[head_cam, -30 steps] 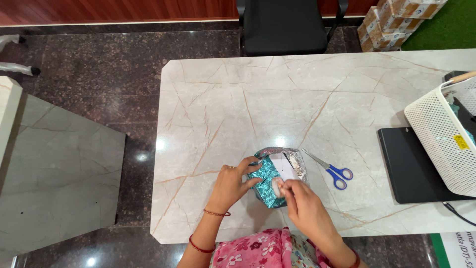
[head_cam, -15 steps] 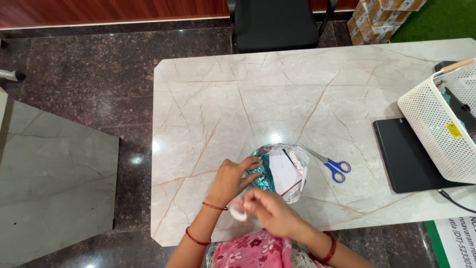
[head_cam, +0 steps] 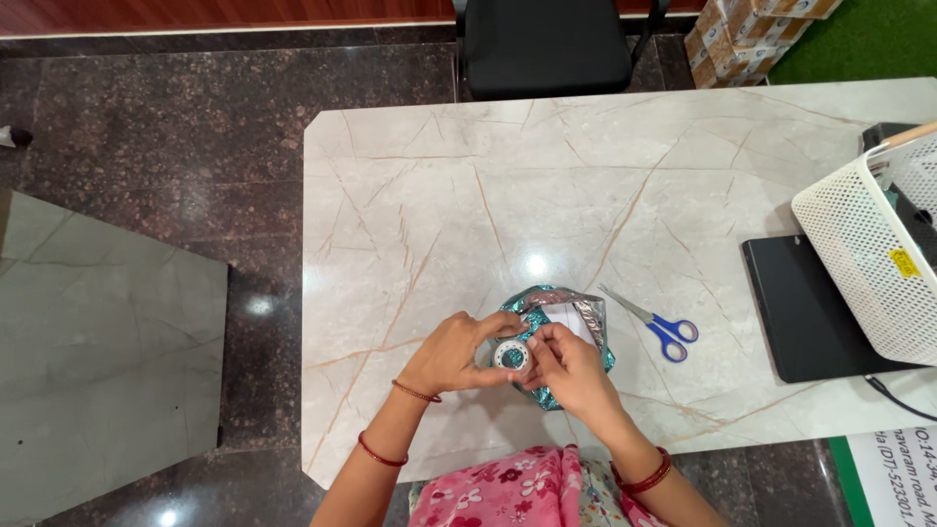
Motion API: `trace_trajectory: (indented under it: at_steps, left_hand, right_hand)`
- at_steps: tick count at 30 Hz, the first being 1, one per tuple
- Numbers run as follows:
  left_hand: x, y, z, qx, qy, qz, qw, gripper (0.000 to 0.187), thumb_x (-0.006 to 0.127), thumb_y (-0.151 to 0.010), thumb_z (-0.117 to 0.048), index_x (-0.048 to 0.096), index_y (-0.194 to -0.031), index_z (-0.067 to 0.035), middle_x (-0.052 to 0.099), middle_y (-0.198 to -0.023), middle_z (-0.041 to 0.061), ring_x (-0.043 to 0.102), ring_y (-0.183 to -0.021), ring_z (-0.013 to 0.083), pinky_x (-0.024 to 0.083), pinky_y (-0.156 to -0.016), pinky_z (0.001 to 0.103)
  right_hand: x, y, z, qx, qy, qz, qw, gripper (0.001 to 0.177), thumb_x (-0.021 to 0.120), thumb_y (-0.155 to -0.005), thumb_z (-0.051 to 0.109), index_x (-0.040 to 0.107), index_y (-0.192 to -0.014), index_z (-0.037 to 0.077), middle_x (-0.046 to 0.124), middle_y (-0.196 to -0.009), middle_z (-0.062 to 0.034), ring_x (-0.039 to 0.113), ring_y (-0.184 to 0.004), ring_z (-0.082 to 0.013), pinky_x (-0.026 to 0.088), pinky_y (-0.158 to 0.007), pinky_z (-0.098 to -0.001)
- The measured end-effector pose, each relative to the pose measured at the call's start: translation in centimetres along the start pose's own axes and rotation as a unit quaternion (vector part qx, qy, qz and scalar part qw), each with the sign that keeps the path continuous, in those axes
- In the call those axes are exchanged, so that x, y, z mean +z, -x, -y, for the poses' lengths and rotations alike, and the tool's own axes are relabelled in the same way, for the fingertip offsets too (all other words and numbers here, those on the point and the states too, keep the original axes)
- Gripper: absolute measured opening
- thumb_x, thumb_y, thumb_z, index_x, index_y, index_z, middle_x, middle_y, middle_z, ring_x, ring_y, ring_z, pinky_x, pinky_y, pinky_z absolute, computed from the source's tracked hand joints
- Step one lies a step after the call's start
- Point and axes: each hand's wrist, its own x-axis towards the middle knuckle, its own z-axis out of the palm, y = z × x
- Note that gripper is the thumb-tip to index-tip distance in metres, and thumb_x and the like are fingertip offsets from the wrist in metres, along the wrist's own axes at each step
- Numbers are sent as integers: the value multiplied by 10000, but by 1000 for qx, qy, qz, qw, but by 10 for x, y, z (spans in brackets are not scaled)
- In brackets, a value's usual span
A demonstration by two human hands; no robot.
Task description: The person wraps a small rectangular box with teal metallic wrapping paper. They fold the paper around the box, apply clear adhesive tape to secure the folds, and use scissors to trim excess tape. The process continues until the box is fully wrapped.
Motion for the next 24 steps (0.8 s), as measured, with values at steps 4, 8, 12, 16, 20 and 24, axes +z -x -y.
trace_trajectory:
  at_steps: [4, 8, 12, 16, 20, 24]
  left_hand:
    - [6, 8, 2, -7, -51, 10, 999, 597, 857, -665, -465, 679, -1110, -108, 753, -1086, 84, 707, -793, 334, 524, -716, 387]
    - [26, 18, 15, -7, -63, -14, 998, 381, 811, -808, -343, 690, -1097, -125, 720, -1317, 8, 716, -851, 240, 492, -783, 337]
    - [38, 26, 32, -10, -63, -20, 998, 308, 751, -888, -349, 699, -1059, -100, 712, -1356, 17, 648, -741, 229, 506, -781, 328]
    - [44, 27, 39, 44, -68, -46, 996, 266, 700, -944, -342, 663, -976, -80, 698, -1347, 60, 667, -763, 210, 501, -786, 332]
    - [48, 26, 39, 35, -92, -62, 993, 251, 719, -944, -328, 657, -913, -87, 737, -1266, 23, 658, -718, 197, 503, -761, 323]
    - [50, 25, 36, 15, -105, -68, 992, 171, 739, -915, -260, 720, -986, -106, 750, -1229, 2, 650, -667, 200, 490, -705, 330]
  right_hand:
    - [3, 1, 13, 21, 44, -31, 998, 198, 579, -981, 143, 633, -1032, -40, 754, -750, -139, 752, -599, -178, 630, -525, -312]
    - [6, 4, 20, 31, 67, -54, 996, 205, 601, -969, 161, 655, -996, -35, 754, -719, -130, 742, -570, -177, 617, -507, -305]
    - [5, 5, 21, 21, 84, -59, 994, 195, 607, -967, 154, 651, -985, -35, 746, -701, -123, 739, -558, -171, 599, -491, -303]
    - [6, 6, 19, -9, 128, -76, 989, 184, 623, -958, 153, 640, -968, -30, 738, -673, -123, 744, -543, -160, 601, -483, -293]
    - [5, 8, 16, -47, 141, -94, 984, 173, 589, -968, 146, 599, -972, -27, 752, -706, -96, 739, -529, -165, 599, -471, -292]
    - [-3, 4, 17, -71, 169, -123, 975, 167, 567, -980, 143, 580, -1021, -18, 731, -670, -117, 743, -510, -180, 585, -448, -302]
